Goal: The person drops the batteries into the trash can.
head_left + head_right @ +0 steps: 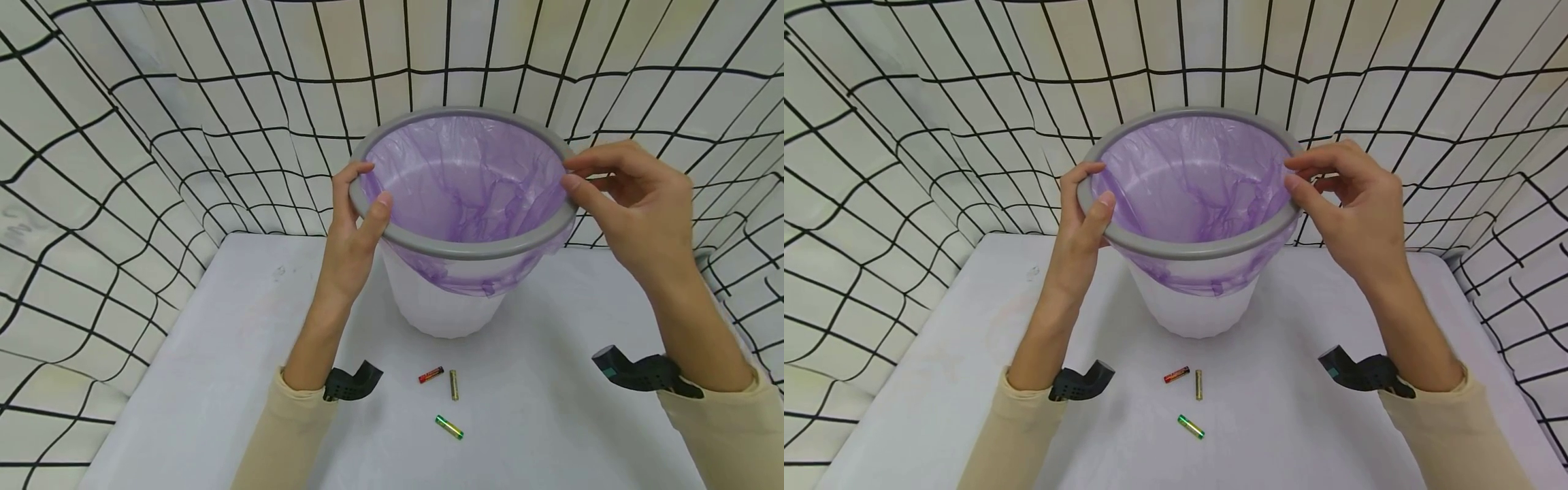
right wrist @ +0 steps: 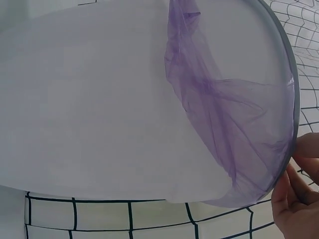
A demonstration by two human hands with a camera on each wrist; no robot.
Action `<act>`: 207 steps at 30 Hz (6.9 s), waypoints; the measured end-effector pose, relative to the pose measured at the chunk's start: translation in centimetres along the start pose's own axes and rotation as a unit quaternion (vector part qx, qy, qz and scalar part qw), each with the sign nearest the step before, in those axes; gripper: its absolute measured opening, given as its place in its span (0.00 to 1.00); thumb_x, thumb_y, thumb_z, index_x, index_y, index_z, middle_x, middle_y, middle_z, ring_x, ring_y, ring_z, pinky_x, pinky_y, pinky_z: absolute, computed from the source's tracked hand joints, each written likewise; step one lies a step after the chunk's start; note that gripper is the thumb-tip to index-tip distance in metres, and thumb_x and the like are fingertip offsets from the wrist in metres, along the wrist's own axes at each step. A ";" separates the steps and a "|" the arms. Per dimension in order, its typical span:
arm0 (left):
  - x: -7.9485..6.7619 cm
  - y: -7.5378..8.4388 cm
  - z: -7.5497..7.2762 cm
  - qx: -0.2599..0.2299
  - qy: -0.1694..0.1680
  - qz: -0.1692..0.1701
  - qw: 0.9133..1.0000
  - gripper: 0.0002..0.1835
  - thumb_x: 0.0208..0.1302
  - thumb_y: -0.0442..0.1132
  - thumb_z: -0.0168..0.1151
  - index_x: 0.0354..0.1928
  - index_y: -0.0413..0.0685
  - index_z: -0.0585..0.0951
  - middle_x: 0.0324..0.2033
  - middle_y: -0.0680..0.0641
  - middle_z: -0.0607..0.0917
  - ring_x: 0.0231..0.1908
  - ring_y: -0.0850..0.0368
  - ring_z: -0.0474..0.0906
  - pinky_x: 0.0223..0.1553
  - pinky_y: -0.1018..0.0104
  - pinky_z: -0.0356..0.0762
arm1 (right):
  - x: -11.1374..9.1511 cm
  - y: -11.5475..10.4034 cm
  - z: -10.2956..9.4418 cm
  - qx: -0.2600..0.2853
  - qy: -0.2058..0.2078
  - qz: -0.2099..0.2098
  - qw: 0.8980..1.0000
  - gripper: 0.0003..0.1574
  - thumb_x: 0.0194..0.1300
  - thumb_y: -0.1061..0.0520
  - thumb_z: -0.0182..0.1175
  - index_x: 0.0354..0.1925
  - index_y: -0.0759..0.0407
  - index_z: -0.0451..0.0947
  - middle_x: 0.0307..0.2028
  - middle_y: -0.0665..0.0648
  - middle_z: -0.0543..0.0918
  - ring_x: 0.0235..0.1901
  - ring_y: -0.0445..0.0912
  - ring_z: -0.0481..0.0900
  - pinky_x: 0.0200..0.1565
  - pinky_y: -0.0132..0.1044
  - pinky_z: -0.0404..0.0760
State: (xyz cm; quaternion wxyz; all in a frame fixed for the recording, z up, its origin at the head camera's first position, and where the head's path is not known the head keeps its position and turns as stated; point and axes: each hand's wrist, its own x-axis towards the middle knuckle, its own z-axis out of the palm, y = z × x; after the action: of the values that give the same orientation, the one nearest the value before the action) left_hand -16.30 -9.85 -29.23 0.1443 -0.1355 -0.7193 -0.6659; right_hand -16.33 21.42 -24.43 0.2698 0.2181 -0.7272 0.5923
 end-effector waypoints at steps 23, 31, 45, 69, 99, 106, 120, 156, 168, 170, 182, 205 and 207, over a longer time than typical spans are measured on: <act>-0.1 0.3 0.0 0.000 0.005 -0.012 1.000 0.33 0.67 0.59 0.57 0.72 0.66 0.64 0.73 0.52 0.68 0.67 0.57 0.70 0.65 0.46 0.73 | -4.5 0.1 -1.1 0.085 0.051 0.003 0.995 0.13 0.58 0.78 0.65 0.44 0.80 0.83 0.40 0.58 0.86 0.44 0.48 0.81 0.43 0.27 0.80; 0.0 0.4 0.1 -0.006 0.002 -0.008 1.000 0.32 0.67 0.59 0.58 0.71 0.67 0.64 0.74 0.52 0.67 0.66 0.55 0.70 0.64 0.45 0.74 | -6.1 1.3 -1.3 0.056 0.031 0.009 0.998 0.15 0.60 0.78 0.64 0.46 0.74 0.85 0.43 0.56 0.86 0.48 0.47 0.81 0.49 0.27 0.80; -0.2 0.2 0.0 0.008 0.006 -0.020 1.000 0.32 0.68 0.61 0.57 0.72 0.69 0.64 0.75 0.56 0.64 0.69 0.55 0.69 0.64 0.44 0.74 | -9.3 2.9 -0.6 -0.068 -0.044 0.051 0.995 0.16 0.63 0.75 0.64 0.50 0.70 0.84 0.45 0.52 0.84 0.48 0.43 0.81 0.50 0.23 0.80; 0.1 0.3 0.1 -0.009 -0.001 0.001 1.000 0.35 0.67 0.61 0.57 0.73 0.63 0.62 0.74 0.51 0.65 0.66 0.54 0.71 0.62 0.46 0.74 | -13.1 5.1 0.5 -0.061 -0.139 0.103 0.983 0.14 0.65 0.72 0.66 0.47 0.61 0.85 0.44 0.53 0.84 0.45 0.40 0.80 0.47 0.25 0.80; 0.0 0.4 0.0 -0.019 -0.003 -0.003 1.000 0.34 0.67 0.61 0.57 0.72 0.65 0.62 0.73 0.50 0.65 0.64 0.53 0.72 0.61 0.46 0.77 | -17.4 7.1 3.4 -0.030 -0.331 0.112 0.936 0.17 0.66 0.61 0.70 0.48 0.42 0.82 0.44 0.51 0.85 0.41 0.39 0.82 0.44 0.33 0.83; -0.1 0.1 0.0 -0.015 -0.004 -0.003 1.000 0.33 0.67 0.61 0.57 0.72 0.67 0.62 0.73 0.51 0.65 0.64 0.53 0.72 0.61 0.46 0.76 | -18.3 7.2 3.9 -0.021 -0.383 0.136 0.913 0.14 0.67 0.56 0.71 0.50 0.47 0.82 0.47 0.53 0.84 0.43 0.43 0.83 0.46 0.33 0.82; -0.2 0.1 -0.2 -0.018 -0.001 -0.007 1.000 0.32 0.68 0.60 0.56 0.72 0.68 0.62 0.72 0.50 0.67 0.63 0.52 0.73 0.61 0.47 0.76 | -19.7 8.2 5.0 -0.001 -0.445 0.151 0.883 0.23 0.61 0.60 0.74 0.53 0.47 0.81 0.49 0.50 0.84 0.44 0.45 0.83 0.46 0.35 0.84; -0.1 0.1 -0.2 -0.023 0.001 0.002 1.000 0.33 0.68 0.60 0.56 0.72 0.65 0.63 0.72 0.50 0.66 0.63 0.53 0.73 0.61 0.47 0.76 | -21.4 7.9 7.3 -0.002 -0.523 0.118 0.844 0.30 0.60 0.65 0.73 0.55 0.38 0.81 0.53 0.39 0.83 0.46 0.34 0.79 0.49 0.28 0.80; -0.2 0.1 -0.2 -0.017 0.003 0.005 1.000 0.34 0.68 0.60 0.56 0.73 0.63 0.62 0.72 0.50 0.66 0.63 0.55 0.72 0.62 0.48 0.75 | -21.1 8.0 7.0 0.002 -0.530 0.118 0.840 0.29 0.59 0.65 0.73 0.54 0.40 0.82 0.54 0.39 0.83 0.48 0.33 0.81 0.53 0.30 0.83; -0.2 0.2 -0.2 -0.016 0.003 0.006 1.000 0.34 0.68 0.60 0.56 0.73 0.63 0.62 0.72 0.49 0.67 0.63 0.54 0.72 0.62 0.47 0.74 | -21.1 8.1 6.9 0.009 -0.523 0.126 0.843 0.28 0.59 0.64 0.74 0.54 0.40 0.82 0.54 0.40 0.84 0.47 0.34 0.82 0.52 0.30 0.83; -0.3 0.0 -0.2 -0.013 0.004 0.001 1.000 0.34 0.68 0.60 0.56 0.73 0.65 0.63 0.72 0.50 0.67 0.63 0.54 0.72 0.61 0.48 0.75 | -20.9 8.3 6.7 0.068 -0.463 0.148 0.871 0.28 0.57 0.68 0.74 0.54 0.51 0.82 0.51 0.53 0.85 0.43 0.41 0.85 0.45 0.34 0.87; -0.5 0.1 -0.4 -0.014 0.004 -0.001 1.000 0.34 0.68 0.60 0.56 0.73 0.64 0.62 0.72 0.50 0.67 0.64 0.54 0.71 0.63 0.47 0.74 | -20.4 8.9 4.7 0.059 -0.363 0.186 0.911 0.33 0.58 0.68 0.74 0.61 0.64 0.78 0.55 0.65 0.80 0.48 0.43 0.84 0.46 0.35 0.87; -0.4 0.1 -0.4 -0.013 0.005 0.001 1.000 0.34 0.68 0.60 0.56 0.73 0.64 0.63 0.73 0.50 0.67 0.64 0.54 0.71 0.63 0.46 0.74 | -20.2 8.9 4.3 0.058 -0.355 0.193 0.913 0.33 0.58 0.68 0.74 0.61 0.64 0.78 0.54 0.66 0.79 0.48 0.42 0.84 0.47 0.35 0.87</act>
State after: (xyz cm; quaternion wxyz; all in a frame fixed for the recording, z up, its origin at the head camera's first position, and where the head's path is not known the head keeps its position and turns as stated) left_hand -15.84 -10.23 -29.29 0.1463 -0.1348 -0.7100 -0.6756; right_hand -7.23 18.96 -44.90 -0.1391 0.2845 -0.7675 0.5574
